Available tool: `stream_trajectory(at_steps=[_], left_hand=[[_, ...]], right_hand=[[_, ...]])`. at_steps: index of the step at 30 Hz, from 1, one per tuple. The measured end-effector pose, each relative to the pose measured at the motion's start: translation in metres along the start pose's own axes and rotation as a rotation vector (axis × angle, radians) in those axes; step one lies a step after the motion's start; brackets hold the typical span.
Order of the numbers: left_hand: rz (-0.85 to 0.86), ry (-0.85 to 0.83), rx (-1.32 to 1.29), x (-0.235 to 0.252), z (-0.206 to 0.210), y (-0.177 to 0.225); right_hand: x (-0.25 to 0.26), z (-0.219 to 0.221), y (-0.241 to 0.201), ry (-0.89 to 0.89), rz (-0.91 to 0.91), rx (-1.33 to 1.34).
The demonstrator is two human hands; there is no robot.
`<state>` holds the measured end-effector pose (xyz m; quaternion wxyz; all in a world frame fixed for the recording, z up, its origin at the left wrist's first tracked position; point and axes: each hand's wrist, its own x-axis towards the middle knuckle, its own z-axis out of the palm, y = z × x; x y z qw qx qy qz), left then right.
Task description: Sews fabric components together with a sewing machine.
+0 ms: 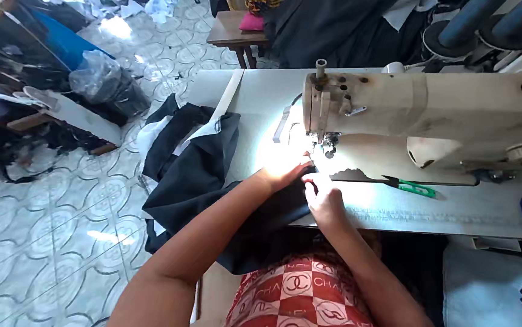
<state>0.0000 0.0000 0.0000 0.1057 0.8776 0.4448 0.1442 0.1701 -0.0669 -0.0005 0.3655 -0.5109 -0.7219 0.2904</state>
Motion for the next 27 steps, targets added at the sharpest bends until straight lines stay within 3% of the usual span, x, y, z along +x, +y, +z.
stream_trajectory(at_steps=[3, 7, 10, 13, 15, 20, 23, 27], left_hand=[[0.09, 0.242, -0.136, -0.025, 0.016, -0.031], [0.056, 0.274, -0.173, -0.04, 0.011, -0.034], [0.023, 0.06, -0.184, -0.026, -0.02, -0.03], [-0.176, -0.267, -0.173, -0.003, -0.043, -0.026], [-0.205, -0.337, -0.134, 0.005, -0.042, -0.029], [-0.047, -0.066, -0.262, -0.016, -0.033, -0.041], [-0.067, -0.049, -0.322, -0.019, -0.035, -0.043], [-0.006, -0.019, -0.171, -0.02, -0.029, -0.048]], right_hand=[[0.002, 0.013, 0.01, 0.077, -0.007, -0.276], [0.006, 0.018, 0.01, 0.088, -0.038, -0.344], [0.013, 0.021, 0.012, 0.087, -0.045, -0.335], [0.017, 0.022, 0.012, 0.024, 0.019, -0.299], [0.019, 0.023, 0.015, 0.022, 0.02, -0.277], [0.02, 0.022, 0.017, 0.037, -0.002, -0.209], [0.02, 0.021, 0.017, 0.032, -0.006, -0.216], [0.024, 0.021, 0.02, 0.029, -0.006, -0.22]])
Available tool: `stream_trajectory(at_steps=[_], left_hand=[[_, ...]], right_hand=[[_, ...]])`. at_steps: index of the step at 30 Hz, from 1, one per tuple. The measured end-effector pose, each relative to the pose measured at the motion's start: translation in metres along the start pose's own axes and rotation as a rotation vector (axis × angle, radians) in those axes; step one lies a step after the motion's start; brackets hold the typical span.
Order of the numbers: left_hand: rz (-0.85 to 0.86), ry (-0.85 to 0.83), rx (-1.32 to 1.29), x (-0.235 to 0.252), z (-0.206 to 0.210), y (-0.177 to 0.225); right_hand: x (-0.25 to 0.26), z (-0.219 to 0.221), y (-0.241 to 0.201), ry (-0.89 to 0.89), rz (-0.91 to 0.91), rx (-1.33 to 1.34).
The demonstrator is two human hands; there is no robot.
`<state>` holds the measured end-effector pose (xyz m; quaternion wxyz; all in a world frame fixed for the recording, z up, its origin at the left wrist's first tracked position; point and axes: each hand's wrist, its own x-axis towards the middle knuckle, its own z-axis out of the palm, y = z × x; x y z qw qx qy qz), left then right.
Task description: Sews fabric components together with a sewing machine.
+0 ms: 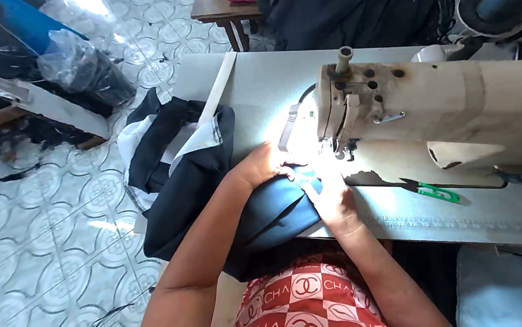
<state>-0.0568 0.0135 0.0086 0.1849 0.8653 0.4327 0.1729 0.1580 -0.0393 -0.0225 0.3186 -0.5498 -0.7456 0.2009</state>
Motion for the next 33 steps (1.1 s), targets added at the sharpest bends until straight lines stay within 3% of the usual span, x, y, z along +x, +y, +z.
stream_trajectory(at_steps=[8, 14, 19, 22, 24, 29, 33], left_hand=[[0.031, 0.244, 0.079, 0.008, 0.03, -0.012], [-0.398, 0.314, -0.621, 0.014, 0.028, 0.009], [-0.397, 0.258, -0.265, 0.006, 0.022, 0.013], [-0.198, 0.231, 0.008, 0.003, 0.021, 0.01], [-0.197, 0.201, 0.018, 0.002, 0.017, 0.012], [0.048, 0.117, 0.242, 0.0, 0.011, 0.001], [-0.006, 0.14, 0.26, 0.004, 0.014, 0.01]], right_hand=[[0.009, -0.004, 0.01, 0.044, -0.058, -0.212], [0.001, -0.015, 0.01, -0.018, -0.048, -0.193], [-0.018, -0.015, 0.015, 0.041, -0.15, -0.178], [-0.021, -0.014, 0.016, 0.041, -0.183, -0.207], [-0.022, -0.013, 0.015, 0.023, -0.2, -0.245], [-0.021, -0.01, 0.011, 0.02, -0.245, -0.388], [-0.015, -0.015, 0.011, 0.007, -0.258, -0.407]])
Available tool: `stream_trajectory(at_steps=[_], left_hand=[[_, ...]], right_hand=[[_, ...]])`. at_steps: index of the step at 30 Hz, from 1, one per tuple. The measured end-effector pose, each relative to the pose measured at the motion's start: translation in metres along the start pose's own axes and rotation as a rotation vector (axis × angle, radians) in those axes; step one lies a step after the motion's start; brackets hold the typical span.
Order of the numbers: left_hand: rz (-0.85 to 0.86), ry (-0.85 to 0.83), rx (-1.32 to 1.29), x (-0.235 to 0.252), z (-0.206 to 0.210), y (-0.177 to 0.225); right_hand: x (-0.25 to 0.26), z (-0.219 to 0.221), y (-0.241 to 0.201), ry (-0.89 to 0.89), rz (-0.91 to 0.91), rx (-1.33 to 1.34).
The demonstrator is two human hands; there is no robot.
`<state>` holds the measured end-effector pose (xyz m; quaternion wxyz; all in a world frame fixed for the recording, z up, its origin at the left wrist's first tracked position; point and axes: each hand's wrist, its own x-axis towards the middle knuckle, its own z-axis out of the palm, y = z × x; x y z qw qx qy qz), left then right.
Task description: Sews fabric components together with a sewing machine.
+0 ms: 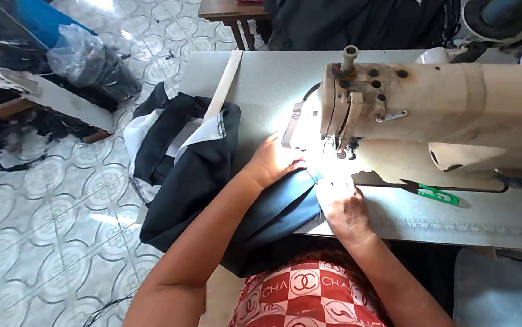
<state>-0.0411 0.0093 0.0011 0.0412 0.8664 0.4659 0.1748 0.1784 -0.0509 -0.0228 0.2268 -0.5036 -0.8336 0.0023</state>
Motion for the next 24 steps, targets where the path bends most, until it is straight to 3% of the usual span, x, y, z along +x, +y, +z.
stream_trajectory(at_steps=[5, 10, 18, 22, 24], left_hand=[[-0.091, -0.074, -0.069, 0.004, 0.001, 0.001], [-0.139, -0.091, -0.074, 0.007, 0.004, -0.002], [-0.095, -0.113, -0.097, 0.009, 0.002, -0.003], [0.017, -0.102, -0.28, 0.006, -0.001, -0.008], [-0.008, -0.162, -0.423, 0.007, -0.007, -0.009]], right_hand=[[0.014, -0.008, 0.005, -0.103, 0.2, 0.281], [0.012, -0.01, 0.002, -0.158, 0.288, 0.29], [0.017, -0.015, 0.0, -0.215, 0.272, 0.241], [0.015, -0.016, -0.002, -0.191, 0.254, 0.317], [0.012, -0.016, -0.001, -0.177, 0.281, 0.498]])
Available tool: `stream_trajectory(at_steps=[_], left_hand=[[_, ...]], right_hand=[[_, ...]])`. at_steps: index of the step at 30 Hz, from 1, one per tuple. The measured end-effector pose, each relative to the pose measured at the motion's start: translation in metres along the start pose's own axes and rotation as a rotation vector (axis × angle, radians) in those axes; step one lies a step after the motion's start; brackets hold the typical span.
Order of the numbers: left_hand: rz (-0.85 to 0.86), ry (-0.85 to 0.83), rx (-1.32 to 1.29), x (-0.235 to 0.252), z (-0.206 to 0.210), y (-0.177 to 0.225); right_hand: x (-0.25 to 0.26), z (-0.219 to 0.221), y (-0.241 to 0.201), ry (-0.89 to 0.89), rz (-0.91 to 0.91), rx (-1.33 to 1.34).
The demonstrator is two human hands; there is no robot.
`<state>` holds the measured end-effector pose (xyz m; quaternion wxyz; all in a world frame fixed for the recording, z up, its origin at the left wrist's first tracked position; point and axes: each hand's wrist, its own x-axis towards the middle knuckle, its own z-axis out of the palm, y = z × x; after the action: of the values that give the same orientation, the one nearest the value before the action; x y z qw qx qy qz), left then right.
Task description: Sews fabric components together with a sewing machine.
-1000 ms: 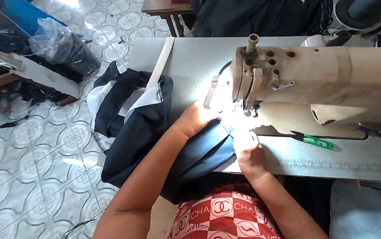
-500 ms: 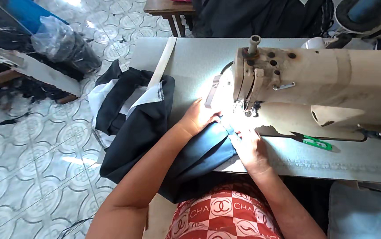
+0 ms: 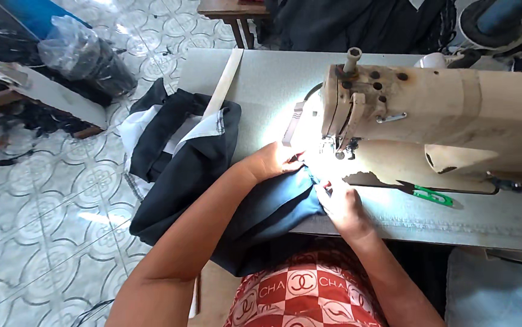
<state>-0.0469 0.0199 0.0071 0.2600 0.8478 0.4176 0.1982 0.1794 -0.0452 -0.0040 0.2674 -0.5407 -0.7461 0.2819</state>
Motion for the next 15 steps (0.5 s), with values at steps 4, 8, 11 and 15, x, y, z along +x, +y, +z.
stream_trajectory(at_steps=[4, 8, 11, 15], left_hand=[[-0.219, -0.258, 0.054, 0.01, -0.019, 0.016], [-0.168, -0.223, 0.279, 0.016, -0.003, 0.004], [-0.084, -0.097, 0.3, 0.017, 0.005, -0.007], [-0.012, 0.018, 0.344, 0.017, 0.007, -0.011]], right_hand=[[-0.001, 0.005, 0.007, -0.045, 0.145, 0.353], [-0.003, 0.008, 0.008, -0.011, 0.0, 0.059], [-0.01, 0.012, 0.012, 0.072, -0.164, -0.221], [-0.017, 0.02, 0.023, 0.197, -0.316, -0.479]])
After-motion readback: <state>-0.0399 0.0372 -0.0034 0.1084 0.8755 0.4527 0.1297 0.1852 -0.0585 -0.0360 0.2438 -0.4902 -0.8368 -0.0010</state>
